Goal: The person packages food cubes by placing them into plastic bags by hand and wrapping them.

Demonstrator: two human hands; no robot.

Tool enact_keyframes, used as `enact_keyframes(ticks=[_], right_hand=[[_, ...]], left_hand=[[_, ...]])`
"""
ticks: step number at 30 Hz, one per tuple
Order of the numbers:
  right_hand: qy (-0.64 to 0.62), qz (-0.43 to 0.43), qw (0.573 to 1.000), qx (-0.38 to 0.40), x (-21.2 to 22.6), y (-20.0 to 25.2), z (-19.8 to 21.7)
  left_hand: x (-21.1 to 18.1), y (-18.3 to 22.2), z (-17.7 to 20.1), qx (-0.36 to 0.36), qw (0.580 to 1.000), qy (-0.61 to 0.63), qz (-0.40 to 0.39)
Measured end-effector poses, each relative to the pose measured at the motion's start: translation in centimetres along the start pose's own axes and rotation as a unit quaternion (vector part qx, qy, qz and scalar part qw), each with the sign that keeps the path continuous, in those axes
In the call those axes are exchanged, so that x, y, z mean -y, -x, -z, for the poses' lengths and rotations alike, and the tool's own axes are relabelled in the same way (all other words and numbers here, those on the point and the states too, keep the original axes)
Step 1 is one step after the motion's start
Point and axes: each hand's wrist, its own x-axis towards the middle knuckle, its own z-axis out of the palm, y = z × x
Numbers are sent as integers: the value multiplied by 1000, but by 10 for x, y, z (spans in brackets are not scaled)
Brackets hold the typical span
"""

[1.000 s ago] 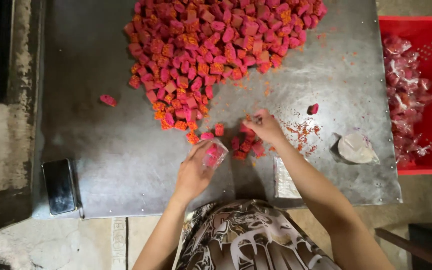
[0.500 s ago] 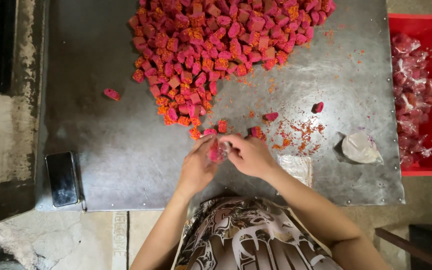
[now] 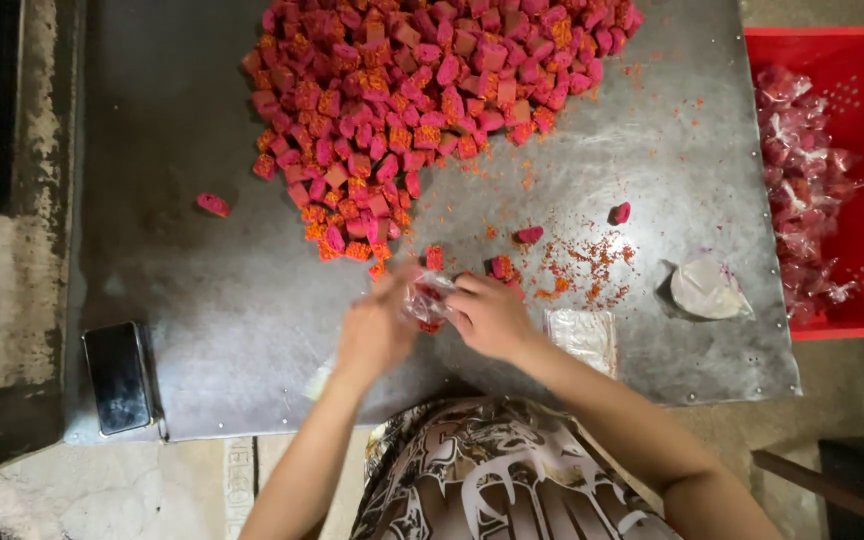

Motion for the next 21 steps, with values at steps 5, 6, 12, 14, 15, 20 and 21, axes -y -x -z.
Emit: enact_keyframes(ticks=[5,6,12,14,15,20,21], right_hand=[[86,45,995,32,7,-11,29],[22,-11,996,81,7,-18,39],[-238,-103,953,157,20,-17,67],[-360,-107,911,170,21,-25,78],[-358,-132,907,180,19,-35,83],[45,-115,989,80,14,-62,82],[-107,-79,991,21,13,-58,79]], left_hand=[[41,-12,-25,51,987,-139,58],[44,-15,-21,56,991,-115,39],[11,-5,10,175,979,96,43],[3,-10,20,209,943,257,37],[3,-18,21,212,949,233,2],[11,-37,-17,178,952,-243,-49],[16,-35,-26,132,978,-154,-39]])
